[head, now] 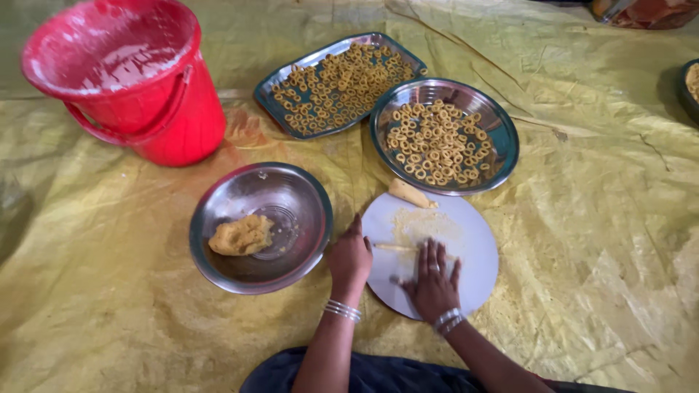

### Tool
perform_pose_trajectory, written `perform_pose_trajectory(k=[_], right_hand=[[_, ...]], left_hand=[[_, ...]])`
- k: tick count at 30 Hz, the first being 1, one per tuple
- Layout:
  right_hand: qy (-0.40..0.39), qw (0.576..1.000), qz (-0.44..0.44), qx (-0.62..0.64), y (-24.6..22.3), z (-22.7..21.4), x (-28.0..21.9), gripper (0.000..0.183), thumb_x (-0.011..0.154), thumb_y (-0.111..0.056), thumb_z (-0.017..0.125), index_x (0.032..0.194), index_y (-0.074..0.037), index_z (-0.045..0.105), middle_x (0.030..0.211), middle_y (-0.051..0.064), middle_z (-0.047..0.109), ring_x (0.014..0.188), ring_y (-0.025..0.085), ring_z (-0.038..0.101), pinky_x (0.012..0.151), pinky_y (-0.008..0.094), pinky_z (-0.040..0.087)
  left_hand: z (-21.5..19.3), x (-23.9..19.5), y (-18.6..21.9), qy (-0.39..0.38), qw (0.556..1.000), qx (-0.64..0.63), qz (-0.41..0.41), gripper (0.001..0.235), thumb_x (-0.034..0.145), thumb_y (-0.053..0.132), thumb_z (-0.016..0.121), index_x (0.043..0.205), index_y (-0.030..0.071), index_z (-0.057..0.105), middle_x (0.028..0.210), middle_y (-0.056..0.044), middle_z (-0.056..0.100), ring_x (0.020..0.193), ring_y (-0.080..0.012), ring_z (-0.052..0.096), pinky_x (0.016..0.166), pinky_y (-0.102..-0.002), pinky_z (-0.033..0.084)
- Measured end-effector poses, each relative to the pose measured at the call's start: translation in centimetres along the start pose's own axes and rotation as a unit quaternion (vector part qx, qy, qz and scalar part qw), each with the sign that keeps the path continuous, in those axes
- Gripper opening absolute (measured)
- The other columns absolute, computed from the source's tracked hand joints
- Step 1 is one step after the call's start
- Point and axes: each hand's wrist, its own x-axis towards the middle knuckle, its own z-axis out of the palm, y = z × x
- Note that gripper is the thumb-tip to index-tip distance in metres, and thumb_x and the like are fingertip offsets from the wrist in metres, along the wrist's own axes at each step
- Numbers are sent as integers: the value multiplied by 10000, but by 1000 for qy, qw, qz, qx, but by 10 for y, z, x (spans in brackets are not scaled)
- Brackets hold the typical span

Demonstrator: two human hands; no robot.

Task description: The person rolls small pieces of dough into thin ropes on a white plate, then joins the ends to form ring shapes. The finished rings are placed into a metal bowl. The person repeats this process continuously.

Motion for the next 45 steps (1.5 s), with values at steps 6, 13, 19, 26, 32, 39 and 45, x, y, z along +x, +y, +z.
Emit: perform_pose_trajectory(k=[6,13,19,26,32,39,45], right_hand=[[-105,994,38,-1,11,-10,26,929,924,-644,491,1627,-151,136,1713,112,46,1574,307,0,1202,665,-15],[-58,997,12,-43,18,-2,-30,1047,907,-744,463,1581,-10,142,1676,179,49,1560,333,6,1194,642,-24],[-33,999,21,-18,41,-10,39,841,961,-550,526,1613,-125,207,1720,150,81,1584,371,34,1216,665,13],[-72,995,-2,-63,41,-9,-33,1009,913,-597,540,1590,11,106,1687,193,27,1560,358,-3,1193,640,9],[-52,997,-5,-58,55,8,18,899,984,-575,476,1603,-19,135,1710,161,61,1574,318,29,1233,578,38],[-108,990,-56,-70,70,9,-4,957,937,-561,519,1598,-22,86,1695,191,51,1564,334,5,1221,585,27],[121,981,54,144,102,23,24,835,1041,-435,454,1650,13,99,1719,256,98,1586,434,50,1246,632,70]], left_hand=[[5,-1,-2,13,999,-38,0,562,932,225,632,1470,126,501,1107,-184,728,933,-365,726,786,-501,589],[6,3,-2,-2,1000,-25,-11,584,937,235,624,1495,142,475,1129,-169,726,918,-351,735,791,-487,596],[4,0,-2,3,1000,-18,-10,584,932,232,634,1489,142,483,1094,-164,737,911,-343,733,776,-493,588],[5,1,-7,22,1000,-8,-3,576,937,241,635,1484,126,497,1030,-154,750,872,-332,740,756,-479,594],[5,0,-9,-15,1000,19,-16,570,960,248,620,1505,153,484,1036,-152,747,858,-328,743,749,-472,595],[9,3,-13,13,1000,4,-13,577,957,249,609,1510,144,482,1043,-164,744,869,-326,742,735,-452,599],[21,0,-9,3,1000,-2,-20,527,957,206,570,1476,131,518,1027,-160,727,856,-341,716,705,-494,575]])
